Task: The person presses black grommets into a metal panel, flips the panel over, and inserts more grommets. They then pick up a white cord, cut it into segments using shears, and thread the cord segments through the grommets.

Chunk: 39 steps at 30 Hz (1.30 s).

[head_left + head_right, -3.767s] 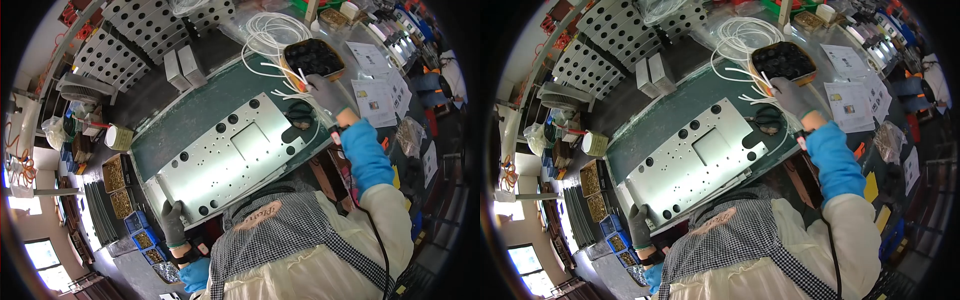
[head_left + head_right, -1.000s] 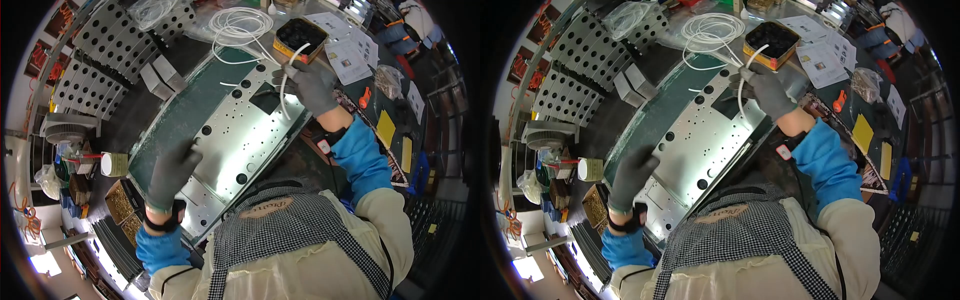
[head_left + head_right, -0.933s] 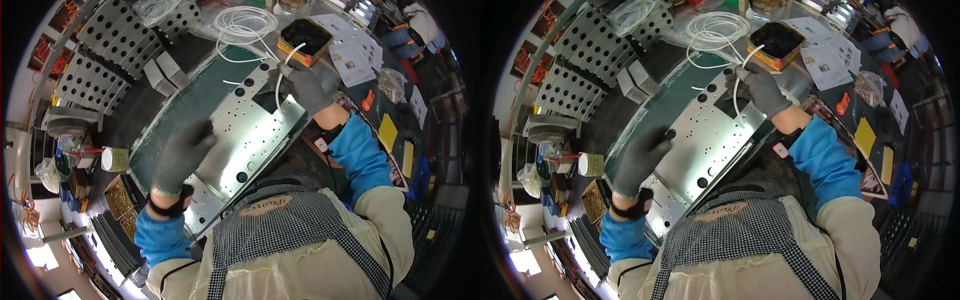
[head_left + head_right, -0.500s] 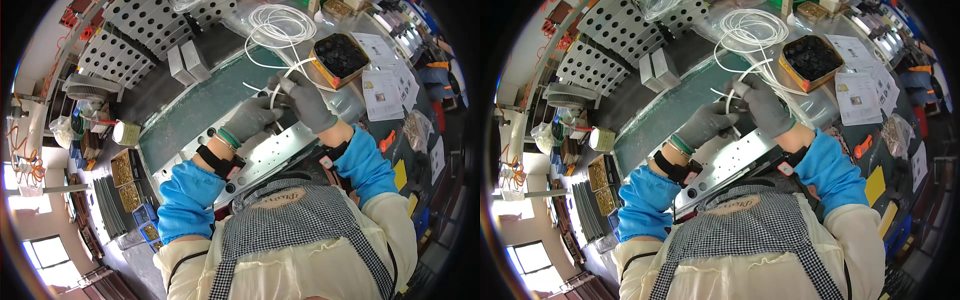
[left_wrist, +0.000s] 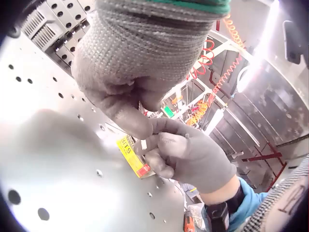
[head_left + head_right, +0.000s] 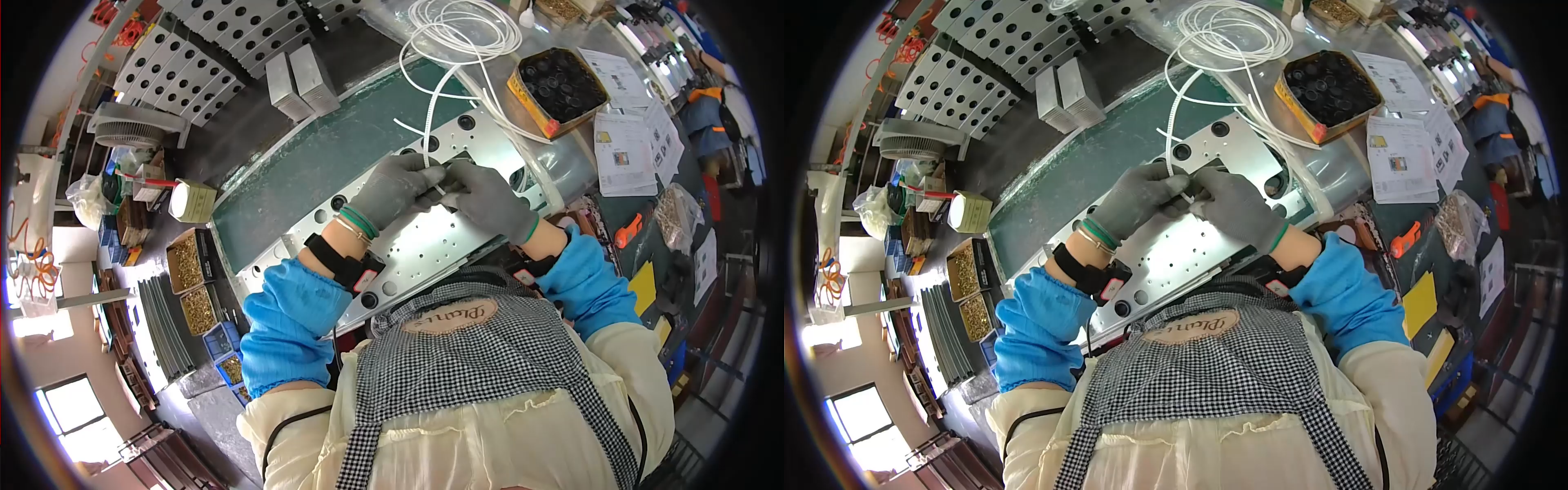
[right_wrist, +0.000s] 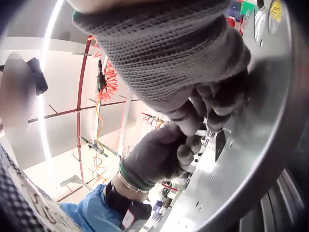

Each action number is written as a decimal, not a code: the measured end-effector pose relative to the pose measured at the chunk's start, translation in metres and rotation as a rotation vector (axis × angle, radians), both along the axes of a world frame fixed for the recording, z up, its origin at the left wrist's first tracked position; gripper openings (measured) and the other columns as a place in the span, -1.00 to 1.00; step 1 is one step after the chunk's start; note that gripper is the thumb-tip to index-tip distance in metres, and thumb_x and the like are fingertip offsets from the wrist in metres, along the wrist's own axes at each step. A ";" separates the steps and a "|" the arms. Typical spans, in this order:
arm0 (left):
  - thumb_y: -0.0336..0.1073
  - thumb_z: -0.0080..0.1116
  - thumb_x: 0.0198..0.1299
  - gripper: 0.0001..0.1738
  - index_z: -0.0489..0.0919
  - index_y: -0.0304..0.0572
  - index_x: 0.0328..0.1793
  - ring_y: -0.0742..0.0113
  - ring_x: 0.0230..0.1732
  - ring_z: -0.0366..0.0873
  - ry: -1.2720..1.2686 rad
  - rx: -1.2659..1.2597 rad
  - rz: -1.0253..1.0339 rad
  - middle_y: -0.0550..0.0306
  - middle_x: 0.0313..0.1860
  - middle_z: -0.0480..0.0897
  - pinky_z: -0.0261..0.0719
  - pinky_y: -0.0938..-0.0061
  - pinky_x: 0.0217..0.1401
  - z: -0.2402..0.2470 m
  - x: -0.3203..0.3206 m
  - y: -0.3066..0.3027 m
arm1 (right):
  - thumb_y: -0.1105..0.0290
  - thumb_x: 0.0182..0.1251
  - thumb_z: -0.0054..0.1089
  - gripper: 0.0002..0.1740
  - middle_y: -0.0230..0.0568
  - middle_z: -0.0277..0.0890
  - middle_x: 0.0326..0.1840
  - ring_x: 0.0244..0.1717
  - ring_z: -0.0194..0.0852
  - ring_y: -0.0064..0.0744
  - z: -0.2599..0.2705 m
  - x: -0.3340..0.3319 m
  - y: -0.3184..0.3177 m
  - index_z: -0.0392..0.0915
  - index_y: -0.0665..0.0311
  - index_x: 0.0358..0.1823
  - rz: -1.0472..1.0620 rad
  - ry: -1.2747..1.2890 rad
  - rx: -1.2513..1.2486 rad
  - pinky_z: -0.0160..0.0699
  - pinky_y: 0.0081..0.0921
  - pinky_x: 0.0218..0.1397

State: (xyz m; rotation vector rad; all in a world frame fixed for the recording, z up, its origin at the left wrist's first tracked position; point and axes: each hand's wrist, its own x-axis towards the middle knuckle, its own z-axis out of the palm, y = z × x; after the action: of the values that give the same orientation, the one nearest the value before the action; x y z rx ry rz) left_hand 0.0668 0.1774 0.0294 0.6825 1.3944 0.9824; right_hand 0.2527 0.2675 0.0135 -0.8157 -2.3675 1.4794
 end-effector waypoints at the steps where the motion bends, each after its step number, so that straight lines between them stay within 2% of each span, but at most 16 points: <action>1: -0.21 0.28 0.43 -0.69 0.67 -0.39 0.02 0.49 -0.42 0.57 0.028 0.015 -0.014 0.19 -0.37 0.66 0.60 0.56 -0.32 -0.003 -0.002 0.001 | 0.40 0.21 0.35 -0.67 -0.01 0.70 -0.25 -0.19 0.73 -0.09 0.001 -0.001 -0.001 0.65 0.34 -0.01 -0.013 0.002 -0.012 0.66 -0.31 -0.08; 3: -0.21 0.29 0.41 -0.68 0.69 -0.40 -0.01 0.51 -0.40 0.54 0.085 0.042 -0.040 0.20 -0.37 0.67 0.56 0.55 -0.31 -0.006 -0.006 0.004 | 0.35 0.22 0.36 -0.73 -0.02 0.70 -0.27 -0.18 0.72 -0.08 0.009 0.000 0.001 0.67 0.32 -0.09 0.023 -0.108 0.073 0.65 -0.28 -0.06; 6: -0.21 0.31 0.38 -0.67 0.71 -0.41 0.02 0.55 -0.40 0.51 0.167 0.105 0.083 0.21 -0.36 0.67 0.50 0.56 -0.31 -0.004 -0.009 0.012 | 0.30 0.26 0.34 -0.78 -0.03 0.71 -0.24 -0.16 0.72 -0.06 0.007 0.001 -0.008 0.71 0.27 -0.17 -0.027 -0.199 0.133 0.64 -0.24 -0.02; 9: -0.19 0.29 0.42 -0.69 0.71 -0.33 0.04 0.59 -0.37 0.49 0.309 0.041 -0.069 0.26 -0.33 0.63 0.50 0.65 -0.25 0.014 -0.025 0.016 | 0.27 0.30 0.29 -0.78 -0.05 0.73 -0.20 -0.14 0.72 -0.04 0.007 -0.001 -0.017 0.73 0.22 -0.14 -0.046 -0.270 0.197 0.64 -0.19 0.00; 10: -0.18 0.32 0.39 -0.69 0.73 -0.32 0.02 0.59 -0.42 0.50 0.353 0.056 -0.046 0.28 -0.40 0.62 0.47 0.64 -0.35 0.001 -0.027 0.020 | 0.27 0.32 0.27 -0.77 -0.05 0.73 -0.18 -0.13 0.72 -0.03 0.006 -0.003 -0.019 0.73 0.21 -0.11 -0.035 -0.295 0.223 0.64 -0.18 0.01; 13: -0.17 0.35 0.36 -0.66 0.73 -0.32 0.04 0.58 -0.51 0.50 0.258 -0.016 -0.055 0.29 -0.47 0.61 0.45 0.61 -0.46 0.011 -0.025 0.022 | 0.30 0.33 0.22 -0.75 -0.03 0.74 -0.15 -0.11 0.72 0.00 0.003 -0.003 -0.022 0.74 0.21 -0.07 -0.077 -0.294 0.282 0.65 -0.19 0.02; 16: -0.16 0.37 0.34 -0.64 0.73 -0.32 0.06 0.57 -0.60 0.47 0.210 -0.015 -0.073 0.28 -0.54 0.60 0.43 0.58 -0.56 0.009 -0.020 0.027 | 0.33 0.32 0.19 -0.74 -0.02 0.74 -0.13 -0.09 0.72 0.02 -0.005 0.005 -0.015 0.74 0.22 -0.06 -0.032 -0.182 0.268 0.65 -0.19 0.02; 19: -0.18 0.37 0.33 -0.65 0.73 -0.32 0.06 0.57 -0.63 0.46 0.266 -0.021 -0.088 0.27 -0.55 0.59 0.42 0.58 -0.60 0.008 -0.015 0.031 | 0.34 0.31 0.18 -0.73 -0.02 0.75 -0.13 -0.10 0.72 0.01 0.007 0.008 -0.010 0.73 0.23 -0.05 0.076 -0.196 0.233 0.66 -0.20 0.03; 22: -0.20 0.39 0.31 -0.64 0.72 -0.32 0.08 0.58 -0.63 0.46 0.214 -0.031 -0.071 0.28 -0.54 0.59 0.43 0.59 -0.61 0.001 -0.018 0.036 | 0.33 0.31 0.20 -0.75 -0.04 0.75 -0.16 -0.12 0.73 -0.01 0.010 0.008 -0.004 0.74 0.23 -0.08 0.084 -0.235 0.145 0.66 -0.20 0.01; 25: -0.21 0.41 0.30 -0.64 0.73 -0.33 0.07 0.58 -0.61 0.47 0.302 -0.054 -0.112 0.27 -0.52 0.60 0.45 0.59 -0.57 0.011 -0.015 0.035 | 0.29 0.31 0.23 -0.76 -0.06 0.75 -0.20 -0.14 0.73 -0.03 0.003 0.006 -0.003 0.76 0.23 -0.12 0.139 -0.227 0.215 0.66 -0.20 0.01; 28: -0.32 0.42 0.24 -0.66 0.71 -0.44 0.04 0.52 -0.52 0.52 0.279 -0.061 -0.114 0.19 -0.46 0.64 0.49 0.51 -0.45 0.006 -0.017 0.037 | 0.27 0.31 0.24 -0.77 -0.07 0.76 -0.22 -0.14 0.73 -0.05 0.005 0.003 -0.004 0.77 0.21 -0.16 0.100 -0.282 0.217 0.66 -0.20 0.01; 34: -0.33 0.42 0.24 -0.69 0.71 -0.42 0.01 0.51 -0.62 0.46 0.265 -0.117 -0.091 0.21 -0.51 0.62 0.40 0.53 -0.58 0.010 -0.014 0.041 | 0.28 0.29 0.23 -0.76 -0.10 0.76 -0.22 -0.15 0.74 -0.07 0.007 0.000 0.001 0.78 0.20 -0.16 0.059 -0.276 0.163 0.66 -0.22 0.03; 37: -0.21 0.42 0.25 -0.61 0.74 -0.39 0.06 0.54 -0.58 0.51 0.314 -0.094 -0.124 0.22 -0.51 0.62 0.56 0.52 -0.48 0.006 -0.016 0.041 | 0.27 0.29 0.23 -0.75 -0.10 0.76 -0.21 -0.15 0.74 -0.07 0.009 0.000 0.000 0.78 0.22 -0.16 0.055 -0.297 0.088 0.66 -0.22 0.03; 39: -0.21 0.42 0.25 -0.60 0.74 -0.39 0.08 0.53 -0.58 0.51 0.324 -0.088 -0.128 0.21 -0.50 0.63 0.55 0.52 -0.49 0.007 -0.016 0.041 | 0.25 0.29 0.23 -0.75 -0.09 0.76 -0.21 -0.15 0.74 -0.07 0.009 -0.001 -0.001 0.78 0.21 -0.17 0.072 -0.301 0.123 0.66 -0.22 0.02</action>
State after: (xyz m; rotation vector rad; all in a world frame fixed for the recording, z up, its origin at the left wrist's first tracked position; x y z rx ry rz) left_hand 0.0511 0.2180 0.0363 0.8815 1.6428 0.7268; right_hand 0.2518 0.2660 0.0221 -0.9915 -2.7012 1.2975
